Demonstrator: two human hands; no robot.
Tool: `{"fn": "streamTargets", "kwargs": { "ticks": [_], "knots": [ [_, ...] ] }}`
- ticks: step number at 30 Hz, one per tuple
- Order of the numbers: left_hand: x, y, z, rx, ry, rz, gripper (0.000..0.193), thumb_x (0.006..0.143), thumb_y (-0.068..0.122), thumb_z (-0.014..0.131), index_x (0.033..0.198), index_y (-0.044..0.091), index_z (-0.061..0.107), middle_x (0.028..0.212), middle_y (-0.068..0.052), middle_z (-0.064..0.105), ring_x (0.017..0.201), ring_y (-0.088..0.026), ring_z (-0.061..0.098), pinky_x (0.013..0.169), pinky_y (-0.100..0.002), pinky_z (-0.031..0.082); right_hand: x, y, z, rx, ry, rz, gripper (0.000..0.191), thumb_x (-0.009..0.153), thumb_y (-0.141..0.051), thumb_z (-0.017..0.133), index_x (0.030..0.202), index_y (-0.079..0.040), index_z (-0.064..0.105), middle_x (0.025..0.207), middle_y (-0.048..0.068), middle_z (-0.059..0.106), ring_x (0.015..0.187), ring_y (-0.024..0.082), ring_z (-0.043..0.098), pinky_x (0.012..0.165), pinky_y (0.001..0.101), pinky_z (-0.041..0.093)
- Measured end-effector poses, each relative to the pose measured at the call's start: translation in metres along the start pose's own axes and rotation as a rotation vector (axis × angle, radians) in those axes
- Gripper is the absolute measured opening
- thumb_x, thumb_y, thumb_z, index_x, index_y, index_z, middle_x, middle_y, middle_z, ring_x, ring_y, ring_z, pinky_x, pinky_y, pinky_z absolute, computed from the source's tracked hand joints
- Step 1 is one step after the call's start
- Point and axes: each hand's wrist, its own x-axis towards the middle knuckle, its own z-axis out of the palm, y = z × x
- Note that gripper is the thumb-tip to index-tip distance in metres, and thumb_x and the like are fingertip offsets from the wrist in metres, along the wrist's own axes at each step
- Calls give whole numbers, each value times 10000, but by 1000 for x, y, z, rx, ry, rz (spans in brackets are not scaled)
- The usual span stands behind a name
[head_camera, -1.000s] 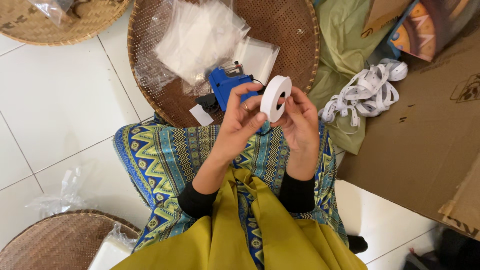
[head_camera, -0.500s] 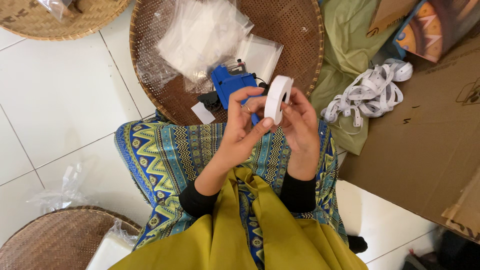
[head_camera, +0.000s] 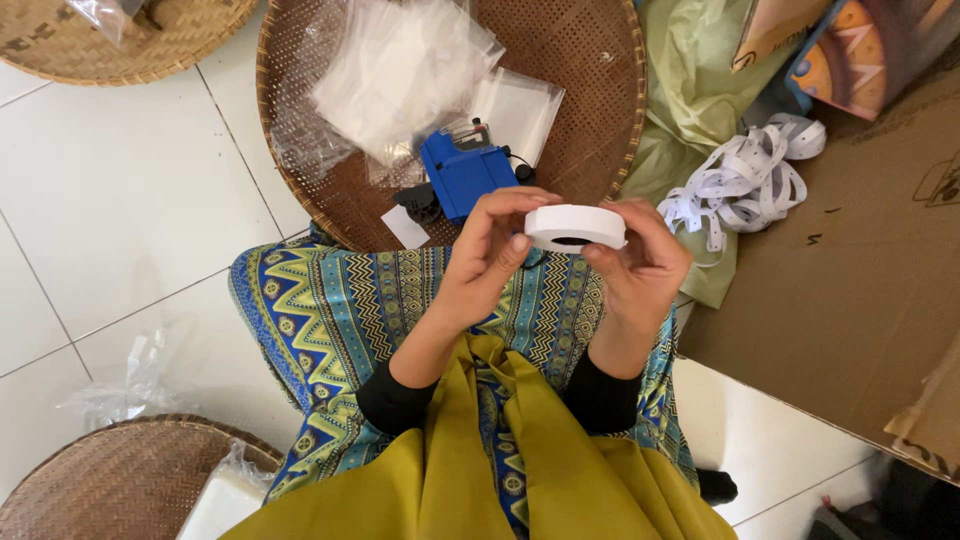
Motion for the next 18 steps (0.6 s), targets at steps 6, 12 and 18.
{"fn": "streamTargets", "kwargs": {
  "ticks": [6,12,18],
  "knots": [
    [-5,-4,-1,77,58,-14,281,1133,82,555,1405,29,508,1407,-107,562,1272,-166,555,1128,-325,442,1,-17,11,-51,7,12,443,855,11,865,1255,70,685,1199,108,684,1054,165,649,954,277,521],
    [-8,-10,7,132,325,32,274,1072,32,692,1337,-24,653,1328,-145,672,1212,-217,654,1050,-340,531,0,-17,11,147,31,273,464,854,48,808,1281,51,627,1139,118,708,1012,170,691,819,318,598],
    [-4,2,14,754,216,271,608,895,127,835,1431,5,575,1414,-200,628,1294,-315,661,1104,-366,530,7,-8,24,404,100,324,525,953,33,750,1408,46,488,1252,151,665,1124,187,694,957,314,614]
  ]
}}
